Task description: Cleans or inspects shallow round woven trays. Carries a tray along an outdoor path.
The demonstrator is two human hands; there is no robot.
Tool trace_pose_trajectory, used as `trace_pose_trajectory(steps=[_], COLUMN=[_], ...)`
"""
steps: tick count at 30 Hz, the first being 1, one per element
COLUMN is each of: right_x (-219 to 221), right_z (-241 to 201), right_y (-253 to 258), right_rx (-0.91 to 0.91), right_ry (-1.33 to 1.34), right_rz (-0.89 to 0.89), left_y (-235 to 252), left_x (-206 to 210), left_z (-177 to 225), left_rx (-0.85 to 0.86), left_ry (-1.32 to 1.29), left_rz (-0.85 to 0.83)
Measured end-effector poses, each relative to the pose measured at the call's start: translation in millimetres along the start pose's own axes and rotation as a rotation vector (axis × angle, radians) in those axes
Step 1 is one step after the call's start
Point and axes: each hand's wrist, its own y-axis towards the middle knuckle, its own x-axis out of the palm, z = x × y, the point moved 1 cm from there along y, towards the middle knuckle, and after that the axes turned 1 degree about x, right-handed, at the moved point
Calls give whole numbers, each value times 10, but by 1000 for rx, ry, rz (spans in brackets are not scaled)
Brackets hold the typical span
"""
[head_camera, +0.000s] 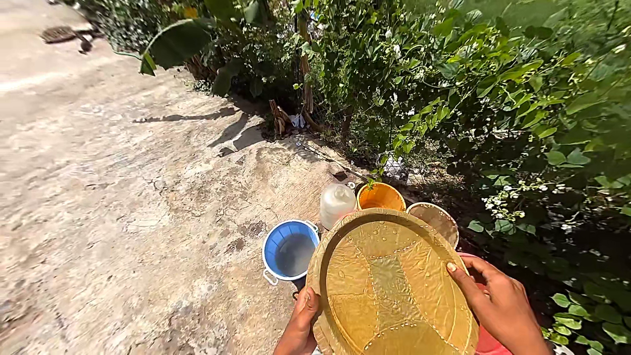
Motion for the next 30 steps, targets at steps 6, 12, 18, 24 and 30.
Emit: trace_pose_trajectory(steps=[6, 12, 18, 24, 30], right_x=[-134, -189, -194, -114, -28], right_z=[62, 185, 253, 144, 166], right_y=[84, 146, 167, 78, 43], right_rx=[97, 123, 141, 175, 175], right_ry=[142, 281, 389, 599, 613], right_rz=[-97, -89, -50, 25, 114], left_y=[14, 104, 154, 152, 155], left_x=[-18, 6, 21, 43, -19], left_z=[43, 17, -20, -33, -52], left_rx=[-10, -36, -25, 2, 5], left_ry=[13, -1, 0, 40, 50], left_rz=[-11, 17, 35, 84, 100])
